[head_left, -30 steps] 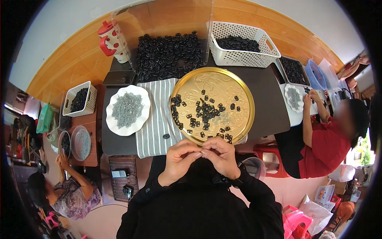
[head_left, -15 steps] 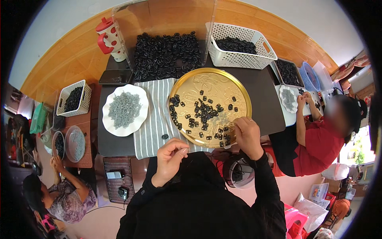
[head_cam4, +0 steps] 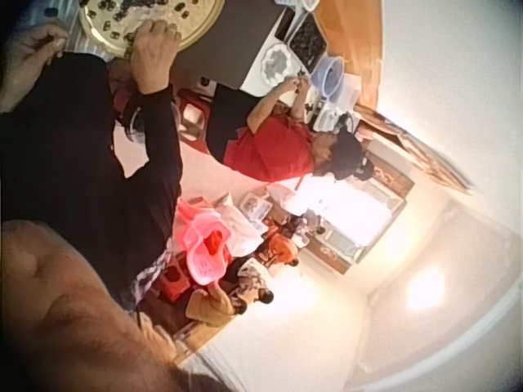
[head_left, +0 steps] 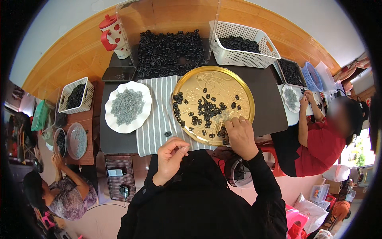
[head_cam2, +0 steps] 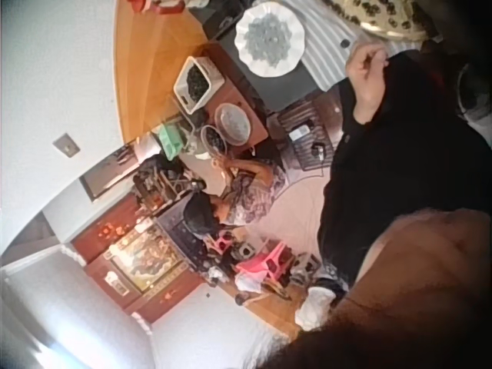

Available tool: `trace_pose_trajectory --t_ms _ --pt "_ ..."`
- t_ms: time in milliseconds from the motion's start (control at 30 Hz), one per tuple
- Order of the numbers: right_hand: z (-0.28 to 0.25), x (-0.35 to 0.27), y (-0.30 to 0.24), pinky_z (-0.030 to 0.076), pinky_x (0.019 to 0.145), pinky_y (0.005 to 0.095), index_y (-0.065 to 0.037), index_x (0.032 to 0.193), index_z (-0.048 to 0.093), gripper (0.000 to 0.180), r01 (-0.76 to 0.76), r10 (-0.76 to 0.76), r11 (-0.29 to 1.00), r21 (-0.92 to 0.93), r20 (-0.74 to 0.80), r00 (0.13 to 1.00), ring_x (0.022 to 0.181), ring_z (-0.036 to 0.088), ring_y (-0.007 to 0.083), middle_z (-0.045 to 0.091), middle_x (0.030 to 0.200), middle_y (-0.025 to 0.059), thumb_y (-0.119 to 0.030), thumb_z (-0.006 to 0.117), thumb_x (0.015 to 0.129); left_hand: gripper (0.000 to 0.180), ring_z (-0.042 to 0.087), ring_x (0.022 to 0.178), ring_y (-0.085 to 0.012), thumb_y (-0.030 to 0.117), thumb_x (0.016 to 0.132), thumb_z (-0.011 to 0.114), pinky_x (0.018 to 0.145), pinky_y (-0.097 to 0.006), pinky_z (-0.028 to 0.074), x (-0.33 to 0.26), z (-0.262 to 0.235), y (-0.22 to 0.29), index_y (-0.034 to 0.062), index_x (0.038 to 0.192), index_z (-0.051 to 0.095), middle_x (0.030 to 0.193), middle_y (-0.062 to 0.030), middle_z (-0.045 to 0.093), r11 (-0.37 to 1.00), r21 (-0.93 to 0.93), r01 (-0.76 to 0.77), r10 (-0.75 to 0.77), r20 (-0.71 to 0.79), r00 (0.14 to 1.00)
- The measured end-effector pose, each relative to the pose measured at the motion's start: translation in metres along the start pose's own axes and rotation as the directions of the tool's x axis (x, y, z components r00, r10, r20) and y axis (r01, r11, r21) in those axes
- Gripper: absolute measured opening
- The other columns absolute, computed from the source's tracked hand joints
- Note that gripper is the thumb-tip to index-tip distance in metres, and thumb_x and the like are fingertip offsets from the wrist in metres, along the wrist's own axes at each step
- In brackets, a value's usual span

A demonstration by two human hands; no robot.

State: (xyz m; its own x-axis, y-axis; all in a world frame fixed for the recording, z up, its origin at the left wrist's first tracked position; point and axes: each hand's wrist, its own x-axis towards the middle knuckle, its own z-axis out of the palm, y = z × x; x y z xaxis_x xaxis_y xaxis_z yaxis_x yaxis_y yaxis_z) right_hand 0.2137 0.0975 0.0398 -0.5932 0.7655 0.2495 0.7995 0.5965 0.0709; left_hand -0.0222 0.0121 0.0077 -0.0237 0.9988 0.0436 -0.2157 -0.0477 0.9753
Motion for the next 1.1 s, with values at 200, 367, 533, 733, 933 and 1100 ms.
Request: trace_pose_trajectory --t_ms 200,367,533,733,933,1100 --pt "0.01 -0.009 0.012 0.044 0.065 0.0407 -0.002 0.075 0.052 0.01 -0.07 0.092 0.966 0.247 -0.078 0.993 0.076 0.053 0.0335 0.051 0.077 0.0145 0.0 0.057 0.066 0.009 0.056 0.066 -0.0079 -0.001 0.088 0.057 0.052 -0.018 0.04 -0.001 -0.002 -0.005 -0.0021 0.093 0.064 0.085 -0.0043 0.057 0.988 -0.126 0.086 -0.089 -0.014 0.996" --pt "0.01 -0.013 0.01 0.043 0.063 0.0436 -0.001 0.08 0.055 0.009 -0.149 0.21 0.855 0.498 -0.069 0.975 0.076 0.053 0.0361 0.049 0.078 0.0162 0.002 0.057 0.071 0.008 0.056 0.065 -0.0083 0.001 0.088 0.058 0.051 -0.019 0.04 0.001 -0.002 -0.008 -0.0021 0.094 0.063 0.081 -0.0042 0.059 0.941 -0.3 0.157 -0.147 0.054 0.988" --pt "0.005 -0.006 0.007 0.044 0.062 0.0418 -0.001 0.08 0.057 0.008 -0.142 0.212 0.906 0.399 -0.138 0.968 0.074 0.053 0.035 0.05 0.075 0.0147 0.001 0.058 0.072 0.008 0.056 0.065 -0.0091 0.002 0.088 0.058 0.05 -0.019 0.039 0.001 -0.002 -0.008 -0.0027 0.094 0.062 0.081 -0.005 0.059 0.945 -0.286 0.159 -0.151 0.05 0.987" --pt "0.006 0.003 -0.023 0.044 0.063 0.0396 -0.002 0.071 0.06 0.004 0.061 0.027 0.852 0.519 -0.162 0.986 0.074 0.052 0.0323 0.049 0.076 0.0123 -0.002 0.058 0.068 0.008 0.056 0.065 -0.009 0.001 0.088 0.058 0.051 -0.018 0.039 -0.002 0.004 -0.008 -0.0026 0.093 0.063 0.08 -0.0049 0.058 0.969 -0.192 0.155 -0.143 0.074 0.987" --pt "0.014 0.001 -0.029 0.045 0.064 0.0388 -0.002 0.073 0.058 0.006 0.015 0.009 0.901 0.433 -0.054 0.999 0.076 0.053 0.0331 0.049 0.077 0.015 -0.002 0.056 0.067 0.008 0.056 0.065 -0.0084 0.0 0.088 0.057 0.05 -0.018 0.039 -0.004 0.003 -0.007 -0.0015 0.092 0.064 0.08 -0.0047 0.058 0.975 -0.166 0.146 -0.138 0.058 0.989" --pt "0.023 0.004 -0.02 0.046 0.065 0.0371 -0.001 0.077 0.056 0.009 0.067 0.027 0.829 0.555 -0.159 0.987 0.075 0.054 0.0312 0.052 0.077 0.0146 0.002 0.056 0.068 0.009 0.056 0.064 -0.0087 -0.001 0.088 0.057 0.051 -0.018 0.039 0.001 0.007 -0.009 -0.0031 0.094 0.063 0.079 -0.0051 0.058 0.945 -0.25 0.213 -0.203 0.063 0.977"
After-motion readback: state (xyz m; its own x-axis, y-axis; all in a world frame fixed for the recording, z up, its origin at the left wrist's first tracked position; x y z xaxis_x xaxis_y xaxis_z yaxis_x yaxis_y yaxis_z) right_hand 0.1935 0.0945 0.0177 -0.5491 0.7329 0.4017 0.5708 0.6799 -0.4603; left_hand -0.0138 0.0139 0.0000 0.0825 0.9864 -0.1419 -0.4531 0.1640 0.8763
